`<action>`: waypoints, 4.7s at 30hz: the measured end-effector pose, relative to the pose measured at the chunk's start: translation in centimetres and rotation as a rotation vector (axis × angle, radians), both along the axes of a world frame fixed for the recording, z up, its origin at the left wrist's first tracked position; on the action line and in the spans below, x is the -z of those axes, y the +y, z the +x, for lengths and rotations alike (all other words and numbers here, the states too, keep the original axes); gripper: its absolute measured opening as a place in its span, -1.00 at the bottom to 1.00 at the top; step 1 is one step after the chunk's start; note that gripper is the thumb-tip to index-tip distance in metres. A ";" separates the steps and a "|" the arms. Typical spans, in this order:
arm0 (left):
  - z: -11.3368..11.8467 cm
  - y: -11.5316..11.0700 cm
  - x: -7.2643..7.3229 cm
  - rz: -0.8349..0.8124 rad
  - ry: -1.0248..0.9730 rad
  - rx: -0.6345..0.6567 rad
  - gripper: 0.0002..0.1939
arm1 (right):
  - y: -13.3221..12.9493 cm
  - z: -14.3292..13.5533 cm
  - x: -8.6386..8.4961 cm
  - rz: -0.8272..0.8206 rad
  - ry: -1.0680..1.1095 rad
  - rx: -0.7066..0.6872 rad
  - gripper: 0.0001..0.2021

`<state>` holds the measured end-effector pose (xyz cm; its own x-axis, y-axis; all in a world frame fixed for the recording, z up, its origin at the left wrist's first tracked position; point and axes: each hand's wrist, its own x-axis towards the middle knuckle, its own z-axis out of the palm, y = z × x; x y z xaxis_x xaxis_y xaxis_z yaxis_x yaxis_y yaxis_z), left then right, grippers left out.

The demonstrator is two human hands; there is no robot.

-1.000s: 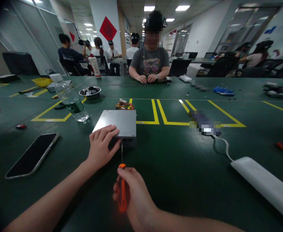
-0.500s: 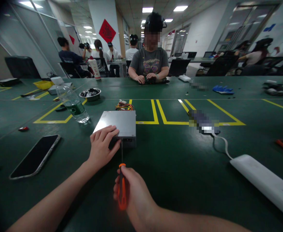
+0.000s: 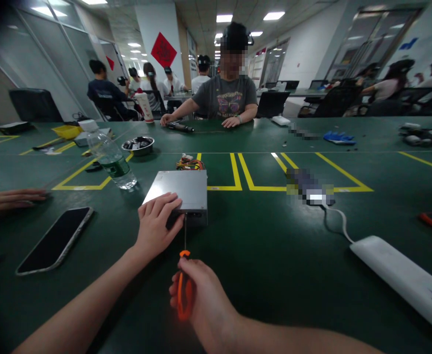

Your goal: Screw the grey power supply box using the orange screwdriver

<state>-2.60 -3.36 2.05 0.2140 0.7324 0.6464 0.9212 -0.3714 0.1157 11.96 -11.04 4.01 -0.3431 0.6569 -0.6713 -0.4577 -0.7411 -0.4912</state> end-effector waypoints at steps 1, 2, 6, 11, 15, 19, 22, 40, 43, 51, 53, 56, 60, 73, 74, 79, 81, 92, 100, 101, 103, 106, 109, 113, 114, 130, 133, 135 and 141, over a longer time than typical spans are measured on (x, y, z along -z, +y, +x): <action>0.0 0.0 0.0 -0.002 -0.001 0.000 -0.71 | -0.1 0.0 0.0 0.011 -0.015 0.007 -0.87; 0.0 0.0 0.1 -0.003 -0.003 0.002 -0.71 | -0.2 0.1 -0.1 0.024 -0.027 0.012 -0.88; 0.0 0.0 0.1 -0.007 -0.016 0.011 -0.70 | -0.3 0.3 -0.5 0.050 -0.017 -0.001 -0.88; -0.1 0.1 0.1 -0.008 -0.012 0.022 -0.71 | -0.2 0.2 -0.3 0.016 0.050 -0.040 -0.78; -0.2 0.1 0.0 -0.007 -0.008 0.022 -0.72 | -0.2 0.0 0.3 -0.009 0.006 0.020 -0.82; -0.2 0.2 0.0 -0.008 -0.013 0.019 -0.72 | -0.3 0.1 0.1 0.016 -0.036 0.053 -0.84; -0.3 0.3 0.0 0.001 -0.028 0.020 -0.72 | -0.2 0.2 -0.4 0.003 -0.052 0.018 -0.76; -0.3 0.4 0.2 0.010 -0.074 0.010 -0.74 | -0.8 -0.3 0.7 0.024 -0.041 0.061 -0.76; -0.3 0.3 0.1 0.006 -0.077 0.006 -0.74 | -1.1 -0.9 0.8 -0.029 0.053 0.139 -0.74; -0.3 0.3 0.3 0.010 -0.074 0.002 -0.74 | -1.9 -1.2 0.2 -0.082 0.161 0.329 -0.89; -0.3 0.3 0.3 0.009 -0.077 0.001 -0.73 | -1.9 -1.1 0.1 -0.134 0.170 0.301 -0.79; -0.3 0.2 0.4 0.008 -0.079 0.002 -0.72 | -1.8 -1.2 0.4 -0.133 0.200 0.290 -0.73; -0.3 0.2 0.4 0.005 -0.076 0.003 -0.73 | -2.0 -1.3 1.1 -0.081 0.212 0.376 -0.87; -0.2 0.1 0.3 -0.003 -0.075 0.005 -0.74 | -2.3 -2.5 0.1 -0.113 0.177 0.328 -0.83; -0.2 0.1 0.3 -0.002 -0.075 0.004 -0.74 | -2.4 -2.5 0.2 -0.088 0.187 0.344 -0.88; -0.2 0.1 0.3 0.013 -0.070 0.003 -0.74 | -2.6 -2.6 0.3 -0.127 0.231 0.382 -0.88; -0.2 0.2 0.4 0.012 -0.070 0.004 -0.74 | -2.5 -2.8 0.1 -0.195 0.235 0.364 -0.82; -0.3 0.2 0.3 0.012 -0.053 0.008 -0.73 | -2.8 -2.6 0.2 -0.084 0.244 0.399 -0.88; -0.3 0.2 0.4 0.007 -0.064 0.011 -0.74 | -2.2 -2.2 0.3 -0.166 0.235 0.352 -0.69; -0.3 0.2 0.4 0.007 -0.066 0.010 -0.74 | -2.2 -2.2 0.2 -0.146 0.230 0.367 -0.71; -0.3 0.2 0.4 0.007 -0.068 0.009 -0.73 | -2.3 -2.1 0.3 -0.113 0.223 0.404 -0.78; -0.3 0.3 0.4 0.005 -0.073 0.009 -0.72 | -2.3 -2.0 0.5 -0.132 0.274 0.412 -0.82; -0.3 0.2 0.3 0.002 -0.076 0.009 -0.73 | -2.2 -2.0 0.8 -0.188 0.327 0.345 -0.74; -0.2 0.2 0.3 -0.001 -0.078 0.009 -0.73 | -2.0 -2.4 0.9 -0.178 0.335 0.295 -0.75; -0.2 0.1 0.3 -0.001 -0.079 0.010 -0.73 | -2.1 -2.5 0.9 -0.164 0.339 0.300 -0.74; -0.3 0.1 0.2 0.003 -0.067 0.008 -0.73 | -2.2 -2.0 0.4 -0.150 0.300 0.355 -0.73; -0.3 0.1 0.2 0.016 -0.063 0.007 -0.74 | -2.2 -2.0 0.6 -0.121 0.313 0.388 -0.81; -0.3 0.1 0.2 0.015 -0.056 0.005 -0.73 | -2.1 -1.9 0.8 -0.144 0.328 0.383 -0.80; -0.3 0.1 0.2 0.011 -0.052 0.005 -0.73 | -1.9 -1.9 1.5 -0.177 0.372 0.317 -0.70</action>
